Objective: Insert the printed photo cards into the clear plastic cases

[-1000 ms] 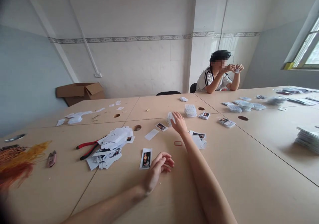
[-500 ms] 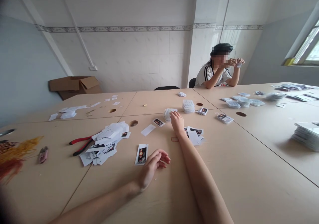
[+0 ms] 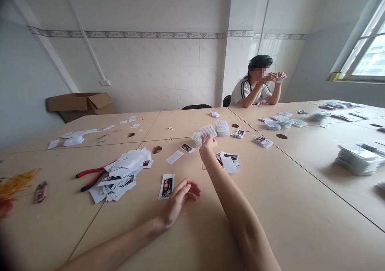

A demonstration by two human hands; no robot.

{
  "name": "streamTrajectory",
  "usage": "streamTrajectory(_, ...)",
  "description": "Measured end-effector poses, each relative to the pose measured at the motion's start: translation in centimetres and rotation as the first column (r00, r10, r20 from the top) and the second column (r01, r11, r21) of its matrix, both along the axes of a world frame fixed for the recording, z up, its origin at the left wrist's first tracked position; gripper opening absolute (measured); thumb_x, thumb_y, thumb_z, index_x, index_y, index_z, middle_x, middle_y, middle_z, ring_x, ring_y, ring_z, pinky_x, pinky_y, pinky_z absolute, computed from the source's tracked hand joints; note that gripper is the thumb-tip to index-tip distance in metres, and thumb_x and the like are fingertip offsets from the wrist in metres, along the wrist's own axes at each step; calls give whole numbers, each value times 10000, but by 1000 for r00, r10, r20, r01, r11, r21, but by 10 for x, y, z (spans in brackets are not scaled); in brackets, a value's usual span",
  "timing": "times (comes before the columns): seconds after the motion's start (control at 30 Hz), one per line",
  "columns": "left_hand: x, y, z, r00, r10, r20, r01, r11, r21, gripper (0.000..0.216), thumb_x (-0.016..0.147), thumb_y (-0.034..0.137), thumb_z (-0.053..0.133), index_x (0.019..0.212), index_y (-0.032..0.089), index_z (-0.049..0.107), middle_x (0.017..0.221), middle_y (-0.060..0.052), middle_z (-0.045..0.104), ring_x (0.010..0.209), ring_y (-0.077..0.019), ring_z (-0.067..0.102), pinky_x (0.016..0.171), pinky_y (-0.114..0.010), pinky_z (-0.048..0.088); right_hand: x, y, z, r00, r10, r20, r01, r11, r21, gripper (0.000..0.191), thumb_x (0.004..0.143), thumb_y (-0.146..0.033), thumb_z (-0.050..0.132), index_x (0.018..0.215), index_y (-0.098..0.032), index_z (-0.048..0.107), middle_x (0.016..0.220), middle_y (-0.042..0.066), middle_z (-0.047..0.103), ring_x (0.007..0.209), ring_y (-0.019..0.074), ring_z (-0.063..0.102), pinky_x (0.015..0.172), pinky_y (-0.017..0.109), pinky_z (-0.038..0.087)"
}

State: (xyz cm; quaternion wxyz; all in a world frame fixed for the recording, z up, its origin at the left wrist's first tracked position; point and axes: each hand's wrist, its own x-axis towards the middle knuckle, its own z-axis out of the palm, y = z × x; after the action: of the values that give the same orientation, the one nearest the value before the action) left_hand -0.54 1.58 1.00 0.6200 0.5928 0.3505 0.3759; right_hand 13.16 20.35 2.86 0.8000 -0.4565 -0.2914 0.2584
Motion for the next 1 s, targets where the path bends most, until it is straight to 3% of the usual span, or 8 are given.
streamTrajectory(0.2, 1, 5, 1, 998, -30, 60, 31, 999, -14, 256, 807, 372, 352, 842, 170, 505, 807, -49, 569, 797, -159, 528, 715, -275, 384, -7, -46, 56, 996, 67, -59, -59, 989, 133, 179, 793, -266, 453, 933, -165, 502, 862, 22, 562, 738, 113, 555, 627, 273, 487)
streamTrajectory(0.3, 2, 7, 3, 994, -56, 98, 62, 996, -62, 288, 804, 398, 346, 818, 165, 514, 799, -52, 576, 797, -168, 532, 728, -287, 390, -1, -93, 65, 967, 29, 252, -101, 956, 275, 131, 743, -247, 502, 861, -191, 493, 818, 6, 565, 735, 107, 541, 625, 247, 465)
streamTrajectory(0.37, 3, 8, 3, 988, -64, 143, 78, 992, -96, 306, 807, 406, 335, 814, 162, 519, 781, -54, 589, 791, -173, 541, 735, -295, 392, 9, -125, 57, 753, -88, 652, -188, 921, 341, 91, 750, -214, 483, 838, -195, 494, 823, 20, 565, 765, 121, 533, 665, 272, 450)
streamTrajectory(0.43, 4, 9, 5, 976, -68, 204, 96, 987, -127, 328, 802, 420, 332, 825, 157, 526, 754, -59, 605, 775, -183, 552, 741, -310, 396, 23, -149, 38, 394, -211, 894, -307, 887, 345, 72, 763, -177, 457, 817, -197, 501, 849, 40, 574, 823, 140, 528, 697, 294, 435)
streamTrajectory(0.53, 6, 9, 7, 959, -68, 274, 113, 982, -154, 444, 771, 505, 313, 841, 137, 551, 765, -87, 621, 754, -211, 564, 748, -351, 410, 42, -169, 3, -63, -312, 948, -388, 883, 265, 82, 787, -172, 446, 822, -211, 509, 887, 56, 588, 871, 157, 522, 698, 307, 418)
streamTrajectory(0.6, 7, 10, 7, 968, -48, 246, 86, 985, -147, 421, 757, 497, 357, 884, 145, 551, 825, -83, 626, 763, -208, 567, 755, -352, 417, 50, -172, -15, -185, -292, 938, -381, 902, 205, 85, 801, -180, 432, 818, -204, 511, 863, 62, 593, 821, 147, 531, 689, 293, 423)
streamTrajectory(0.87, 10, 14, 2, 979, 96, 178, -77, 991, -112, 281, 707, 353, 527, 915, 164, 543, 914, -48, 612, 835, -186, 564, 724, -282, 443, 42, -171, -26, -238, -193, 952, -408, 909, 82, 148, 815, -138, 415, 871, -188, 543, 898, 73, 574, 851, 142, 503, 777, 300, 416)
streamTrajectory(1.0, 9, 13, 1, 980, 133, 145, -126, 990, -61, 281, 700, 338, 547, 926, 170, 531, 953, -49, 602, 900, -194, 544, 780, -298, 429, 37, -177, -27, -142, -164, 976, -410, 907, 93, 211, 776, -141, 469, 960, -206, 551, 996, 83, 549, 950, 165, 482, 844, 355, 393)
